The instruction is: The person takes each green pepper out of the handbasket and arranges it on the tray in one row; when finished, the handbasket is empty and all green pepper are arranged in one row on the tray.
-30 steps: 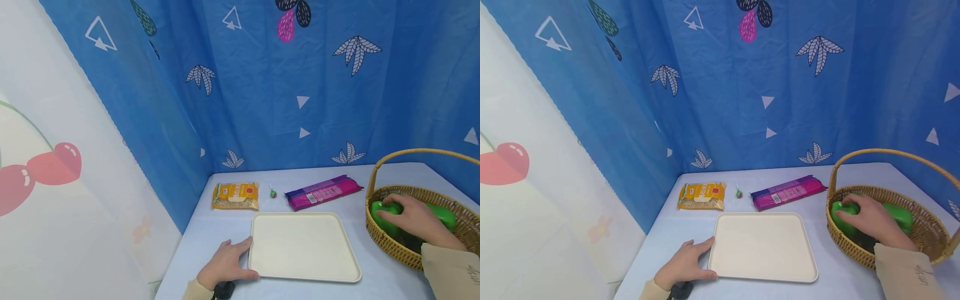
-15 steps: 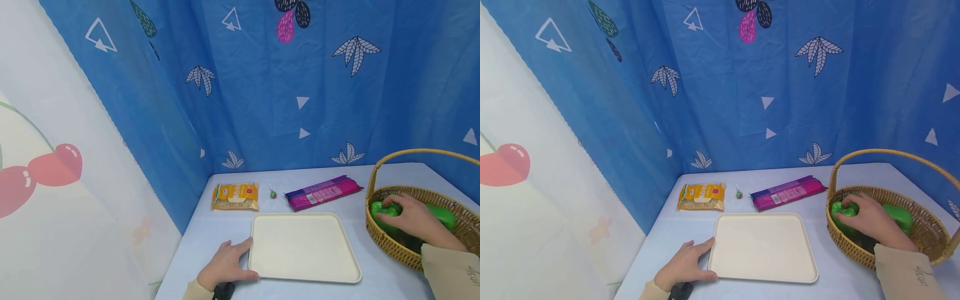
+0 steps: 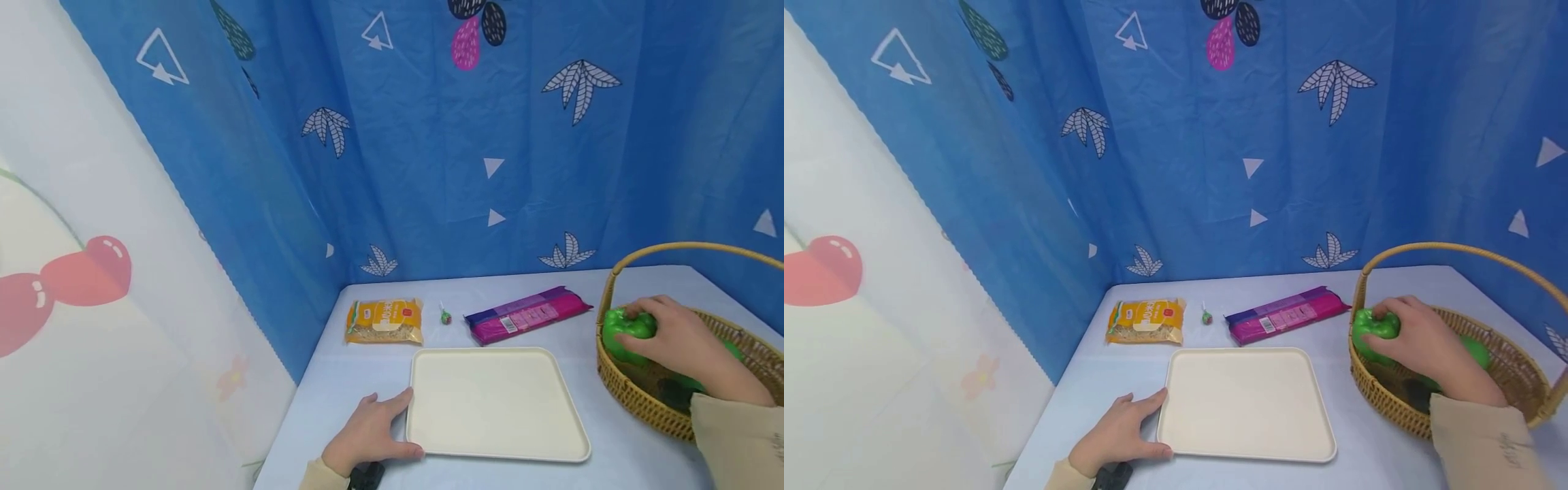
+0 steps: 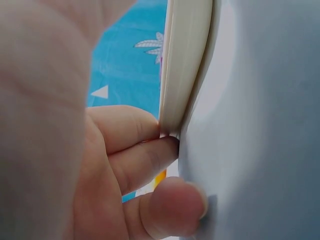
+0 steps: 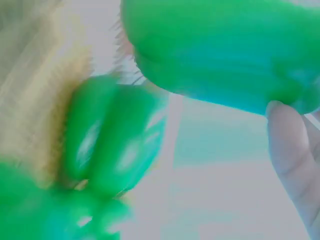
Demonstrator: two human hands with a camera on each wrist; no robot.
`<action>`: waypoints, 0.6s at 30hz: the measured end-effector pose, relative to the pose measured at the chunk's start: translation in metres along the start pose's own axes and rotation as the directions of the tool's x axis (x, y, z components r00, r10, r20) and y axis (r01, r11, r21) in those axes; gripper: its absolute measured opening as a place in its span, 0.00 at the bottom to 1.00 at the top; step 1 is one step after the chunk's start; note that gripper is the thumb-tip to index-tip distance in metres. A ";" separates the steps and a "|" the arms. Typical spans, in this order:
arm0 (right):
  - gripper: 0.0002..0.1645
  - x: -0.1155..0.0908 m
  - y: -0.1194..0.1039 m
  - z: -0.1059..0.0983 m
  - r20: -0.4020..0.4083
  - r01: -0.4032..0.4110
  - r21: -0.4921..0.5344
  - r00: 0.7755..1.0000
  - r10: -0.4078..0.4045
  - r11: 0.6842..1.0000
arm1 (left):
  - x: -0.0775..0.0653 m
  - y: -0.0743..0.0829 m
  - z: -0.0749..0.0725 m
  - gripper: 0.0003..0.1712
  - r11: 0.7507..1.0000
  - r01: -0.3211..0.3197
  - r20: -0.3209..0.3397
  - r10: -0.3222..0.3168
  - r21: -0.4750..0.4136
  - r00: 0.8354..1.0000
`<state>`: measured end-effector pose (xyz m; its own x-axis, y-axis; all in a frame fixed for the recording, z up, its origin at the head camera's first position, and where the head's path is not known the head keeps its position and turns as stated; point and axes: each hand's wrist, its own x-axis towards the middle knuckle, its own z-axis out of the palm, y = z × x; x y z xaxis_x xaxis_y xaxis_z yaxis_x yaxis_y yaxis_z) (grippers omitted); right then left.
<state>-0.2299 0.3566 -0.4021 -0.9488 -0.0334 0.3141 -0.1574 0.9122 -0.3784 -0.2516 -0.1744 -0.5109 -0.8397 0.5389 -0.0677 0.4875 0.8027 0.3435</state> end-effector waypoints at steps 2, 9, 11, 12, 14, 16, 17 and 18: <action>0.31 0.002 -0.021 -0.002 -0.058 0.055 0.015 0.997 -0.054 0.998 | 0.000 0.000 0.000 0.68 1.000 -0.004 0.000 0.004 0.007 1.000; 0.24 0.026 -0.100 0.043 -0.101 0.278 0.167 0.959 -0.264 0.946 | 0.001 -0.003 0.000 0.68 1.000 -0.010 -0.011 0.010 0.000 1.000; 0.23 0.033 -0.120 0.066 -0.046 0.271 0.233 0.962 -0.267 0.934 | 0.002 -0.003 0.001 0.68 1.000 -0.011 -0.009 0.011 0.001 1.000; 0.23 0.036 -0.130 0.077 -0.014 0.255 0.267 0.965 -0.261 0.929 | 0.002 -0.003 0.001 0.68 1.000 -0.010 -0.008 0.010 0.001 1.000; 0.23 0.042 -0.150 0.099 0.053 0.214 0.317 0.969 -0.243 0.924 | 0.002 -0.004 0.003 0.68 1.000 -0.009 -0.007 0.009 0.003 1.000; 0.23 0.047 -0.168 0.119 0.103 0.185 0.352 0.967 -0.234 0.918 | 0.001 -0.004 0.003 0.68 1.000 -0.007 -0.010 0.007 0.004 1.000; 0.23 0.049 -0.176 0.127 0.122 0.172 0.368 0.965 -0.231 0.914 | 0.001 -0.004 0.004 0.68 1.000 -0.008 -0.013 0.008 0.004 1.000; 0.23 0.051 -0.183 0.136 0.135 0.166 0.377 0.964 -0.231 0.911 | 0.001 -0.004 0.004 0.68 1.000 -0.010 -0.017 0.010 0.003 1.000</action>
<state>-0.2863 0.1325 -0.4352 -0.9148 -0.2980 0.2727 -0.4040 0.6713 -0.6214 -0.2533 -0.1757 -0.5158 -0.8385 0.5428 -0.0486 0.4968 0.7980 0.3413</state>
